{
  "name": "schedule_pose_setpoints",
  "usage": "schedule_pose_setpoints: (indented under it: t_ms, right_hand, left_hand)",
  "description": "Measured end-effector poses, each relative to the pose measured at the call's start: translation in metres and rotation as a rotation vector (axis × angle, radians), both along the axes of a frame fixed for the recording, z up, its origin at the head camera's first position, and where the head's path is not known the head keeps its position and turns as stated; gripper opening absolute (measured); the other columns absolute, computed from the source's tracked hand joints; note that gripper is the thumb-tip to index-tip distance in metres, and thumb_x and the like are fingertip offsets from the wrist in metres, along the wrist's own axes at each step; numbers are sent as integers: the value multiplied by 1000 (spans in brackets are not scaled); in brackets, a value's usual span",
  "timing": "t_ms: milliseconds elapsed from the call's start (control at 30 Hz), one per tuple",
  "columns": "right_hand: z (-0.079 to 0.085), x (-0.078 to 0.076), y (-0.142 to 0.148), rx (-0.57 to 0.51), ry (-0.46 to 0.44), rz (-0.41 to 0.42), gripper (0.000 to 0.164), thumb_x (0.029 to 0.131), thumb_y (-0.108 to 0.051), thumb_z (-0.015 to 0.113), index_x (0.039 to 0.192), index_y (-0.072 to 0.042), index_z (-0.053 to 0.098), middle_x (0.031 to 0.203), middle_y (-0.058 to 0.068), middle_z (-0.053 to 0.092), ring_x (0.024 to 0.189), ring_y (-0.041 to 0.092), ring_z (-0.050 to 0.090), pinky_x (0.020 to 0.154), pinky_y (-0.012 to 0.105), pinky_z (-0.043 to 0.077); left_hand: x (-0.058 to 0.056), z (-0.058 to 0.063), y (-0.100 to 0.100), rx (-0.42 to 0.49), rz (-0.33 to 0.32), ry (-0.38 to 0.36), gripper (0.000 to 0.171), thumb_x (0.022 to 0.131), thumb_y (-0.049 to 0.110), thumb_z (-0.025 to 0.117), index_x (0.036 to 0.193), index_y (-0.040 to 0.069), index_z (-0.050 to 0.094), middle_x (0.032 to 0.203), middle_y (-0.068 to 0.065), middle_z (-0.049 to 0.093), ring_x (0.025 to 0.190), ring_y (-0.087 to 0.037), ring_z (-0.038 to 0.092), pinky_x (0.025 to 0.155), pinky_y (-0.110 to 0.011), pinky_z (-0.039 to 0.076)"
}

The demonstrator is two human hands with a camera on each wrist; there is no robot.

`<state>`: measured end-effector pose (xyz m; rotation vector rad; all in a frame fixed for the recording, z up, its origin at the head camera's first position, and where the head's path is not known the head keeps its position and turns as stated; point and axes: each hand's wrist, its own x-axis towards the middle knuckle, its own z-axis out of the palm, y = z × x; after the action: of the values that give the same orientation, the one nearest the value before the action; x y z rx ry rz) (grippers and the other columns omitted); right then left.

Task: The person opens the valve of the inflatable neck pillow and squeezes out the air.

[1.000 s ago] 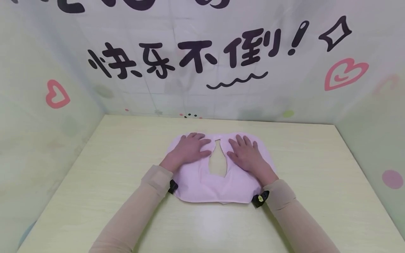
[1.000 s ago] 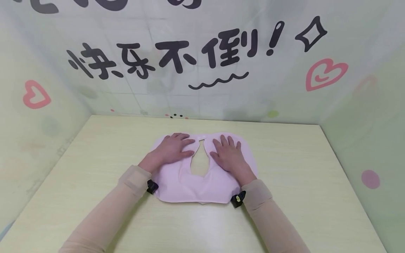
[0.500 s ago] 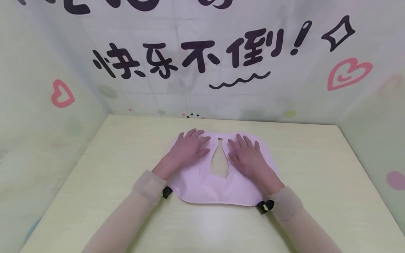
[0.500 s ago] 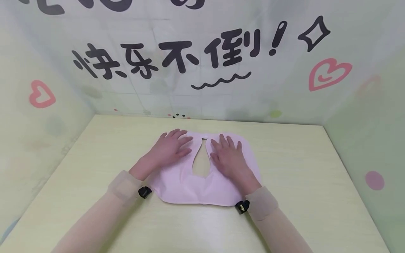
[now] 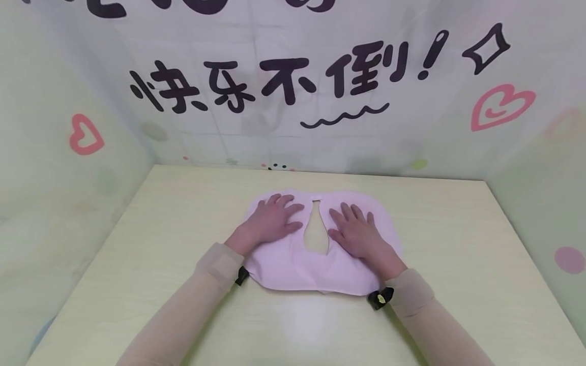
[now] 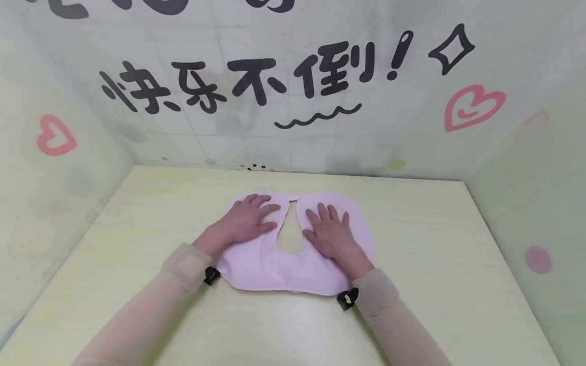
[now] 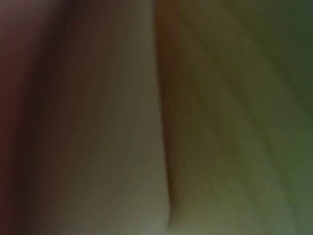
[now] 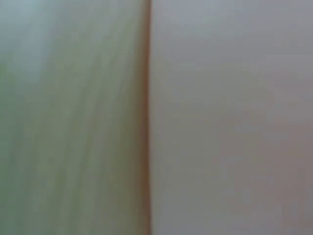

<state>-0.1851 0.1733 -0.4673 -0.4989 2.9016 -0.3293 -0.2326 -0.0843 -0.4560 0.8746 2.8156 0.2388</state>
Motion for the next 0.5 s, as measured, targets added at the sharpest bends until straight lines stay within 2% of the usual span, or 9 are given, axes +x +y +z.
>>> schedule_pose_setpoints:
  t_ms: [200,500]
  right_hand:
    - [-9,-4,3,-22,-14,1,63,108,-40,45,161,-8,31,165,26,20,150,50,15,112,77,12]
    - [-7,-1,3,-32,-47,2,67,108,-41,45,162,-8,26,167,26,12,152,50,8,113,76,6]
  left_hand:
    - [-1,1,2,8,-7,12,51,104,47,55,150,24,55,159,-14,40,145,-44,32,109,-69,31]
    - [-3,-2,2,2,-25,27,51,103,47,56,149,25,56,157,-14,42,142,-46,34,104,-70,35]
